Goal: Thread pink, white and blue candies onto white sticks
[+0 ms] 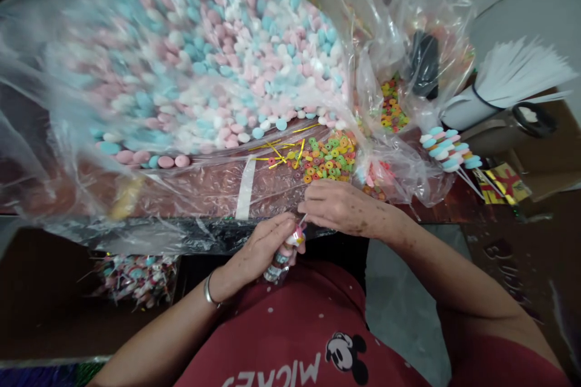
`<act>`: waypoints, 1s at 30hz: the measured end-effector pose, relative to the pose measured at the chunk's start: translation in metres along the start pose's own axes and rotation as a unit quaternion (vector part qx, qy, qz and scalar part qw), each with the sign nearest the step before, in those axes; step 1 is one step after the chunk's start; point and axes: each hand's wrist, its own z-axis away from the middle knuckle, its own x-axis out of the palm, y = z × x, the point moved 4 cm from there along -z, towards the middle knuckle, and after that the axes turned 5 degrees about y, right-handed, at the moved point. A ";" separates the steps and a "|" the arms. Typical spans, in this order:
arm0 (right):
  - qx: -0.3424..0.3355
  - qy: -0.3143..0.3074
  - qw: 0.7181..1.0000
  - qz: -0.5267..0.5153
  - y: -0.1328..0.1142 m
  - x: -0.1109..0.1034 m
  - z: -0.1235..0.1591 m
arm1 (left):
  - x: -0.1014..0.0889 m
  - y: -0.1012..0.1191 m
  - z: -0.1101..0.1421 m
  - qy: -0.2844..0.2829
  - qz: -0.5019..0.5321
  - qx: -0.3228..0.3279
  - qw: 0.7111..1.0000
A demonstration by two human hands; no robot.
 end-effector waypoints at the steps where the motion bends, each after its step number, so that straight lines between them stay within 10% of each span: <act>1: -0.006 0.005 1.000 -0.013 -0.001 -0.001 0.000 | 0.001 0.002 0.001 0.011 0.012 -0.007 1.000; 16: 0.163 0.188 0.951 -0.181 -0.003 0.010 0.008 | 0.009 -0.001 0.008 0.083 0.016 0.004 0.996; 21: 0.237 0.223 0.886 -0.330 -0.008 0.011 0.007 | 0.006 -0.001 0.012 0.115 0.046 0.007 0.992; 30: 0.259 0.262 0.849 -0.379 -0.018 -0.008 0.013 | 0.013 0.013 0.031 0.048 0.180 0.027 0.982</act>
